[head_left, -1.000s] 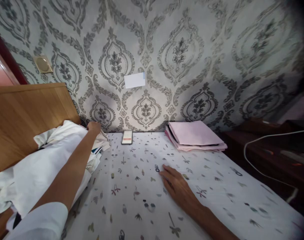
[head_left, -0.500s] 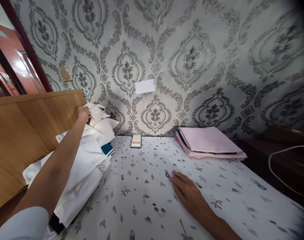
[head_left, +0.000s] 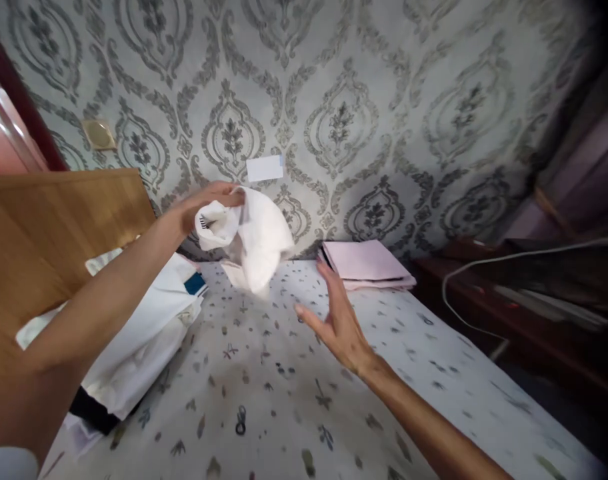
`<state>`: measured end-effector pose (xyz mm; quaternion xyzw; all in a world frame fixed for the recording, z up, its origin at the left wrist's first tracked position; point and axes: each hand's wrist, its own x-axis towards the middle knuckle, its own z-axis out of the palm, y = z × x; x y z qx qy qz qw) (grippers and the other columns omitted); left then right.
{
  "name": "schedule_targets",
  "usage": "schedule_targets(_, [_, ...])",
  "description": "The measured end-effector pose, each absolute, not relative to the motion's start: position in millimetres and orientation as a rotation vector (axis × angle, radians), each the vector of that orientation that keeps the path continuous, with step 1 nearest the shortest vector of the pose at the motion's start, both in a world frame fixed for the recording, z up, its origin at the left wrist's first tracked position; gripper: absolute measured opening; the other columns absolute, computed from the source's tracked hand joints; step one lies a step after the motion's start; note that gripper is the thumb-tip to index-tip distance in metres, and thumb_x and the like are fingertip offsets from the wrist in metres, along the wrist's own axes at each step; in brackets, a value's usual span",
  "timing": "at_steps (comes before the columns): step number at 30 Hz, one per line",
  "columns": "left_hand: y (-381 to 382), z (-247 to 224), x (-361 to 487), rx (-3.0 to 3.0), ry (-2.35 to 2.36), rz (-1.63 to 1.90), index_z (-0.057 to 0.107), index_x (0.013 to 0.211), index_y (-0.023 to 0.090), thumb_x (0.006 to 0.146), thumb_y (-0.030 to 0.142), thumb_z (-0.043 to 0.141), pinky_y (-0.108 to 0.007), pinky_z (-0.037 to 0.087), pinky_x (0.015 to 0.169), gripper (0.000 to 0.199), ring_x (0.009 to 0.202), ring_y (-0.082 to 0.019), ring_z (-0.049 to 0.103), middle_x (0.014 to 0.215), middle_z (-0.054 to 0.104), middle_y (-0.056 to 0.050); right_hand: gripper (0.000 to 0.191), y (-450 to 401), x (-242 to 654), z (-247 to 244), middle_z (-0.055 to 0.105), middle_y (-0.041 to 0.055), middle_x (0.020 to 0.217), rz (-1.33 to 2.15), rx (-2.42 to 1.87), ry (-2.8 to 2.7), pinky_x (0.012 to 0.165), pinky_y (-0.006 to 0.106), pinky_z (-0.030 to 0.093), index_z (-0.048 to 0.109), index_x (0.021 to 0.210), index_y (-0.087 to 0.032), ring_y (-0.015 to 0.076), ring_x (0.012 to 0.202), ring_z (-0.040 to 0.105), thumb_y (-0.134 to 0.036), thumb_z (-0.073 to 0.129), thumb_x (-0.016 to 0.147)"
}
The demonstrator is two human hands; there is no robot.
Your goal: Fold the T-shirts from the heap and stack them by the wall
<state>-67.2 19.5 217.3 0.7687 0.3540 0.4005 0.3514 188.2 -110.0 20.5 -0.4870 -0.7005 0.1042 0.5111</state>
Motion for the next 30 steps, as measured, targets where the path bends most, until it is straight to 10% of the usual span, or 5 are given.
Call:
schedule_targets(6, [-36,164,14,2.019,0.658,0.776,0.061,0.082,0.015,0.086,0.032,0.068,-0.021,0.043,0.053,0.019,0.054,-0.009,0.056,0.066,0.061,0.001,0.048,-118,184,48,0.072,0.0072,0.112,0.546,-0.975,-1.506,0.090,0.042,0.055,0.066,0.123,-0.022,0.0280,0.106,0.065,-0.052,0.067,0.085])
schedule_targets(10, [-83,111,20,2.106,0.609,1.029,0.057,0.088,0.017,0.094,0.029,0.056,-0.021,0.046,0.058,0.014,0.063,-0.010,0.059,0.073,0.062,0.001,0.042,-121,198,12,0.073,0.0024,0.081,0.860,-0.992,-1.116,0.072,0.035,0.056,0.069,0.099,-0.020,0.0242,0.082,0.068,-0.055,0.073,0.075])
schedule_targets(17, [-186,5,16,2.792,0.339,0.211,0.061,0.118,0.019,0.086,0.047,0.071,-0.038,0.051,0.085,0.043,0.106,-0.028,0.063,0.116,0.067,-0.011,0.038,-122,215,8,0.071,0.0002,0.073,0.967,-1.015,-0.784,0.067,0.032,0.057,0.062,0.089,-0.021,0.0237,0.080,0.070,-0.051,0.076,0.071])
schedule_targets(20, [-195,-19,12,3.010,0.482,0.123,0.065,0.105,0.020,0.093,0.023,0.062,-0.039,0.047,0.085,0.013,0.105,-0.028,0.062,0.108,0.069,-0.010,0.025,-118,224,22,0.069,-0.0014,0.070,0.940,-1.025,-0.706,0.070,0.033,0.059,0.062,0.088,-0.022,0.0227,0.081,0.071,-0.041,0.072,0.077])
schedule_targets(30, [-129,68,-152,2.876,1.296,0.378,0.066,0.102,0.029,0.087,0.022,0.042,-0.033,0.044,0.084,0.029,0.097,-0.025,0.064,0.106,0.073,-0.002,0.018,-144,320,67,0.075,0.0013,0.100,0.674,-0.724,-0.637,0.088,0.034,0.060,0.066,0.101,-0.024,0.0191,0.105,0.070,-0.037,0.057,0.093])
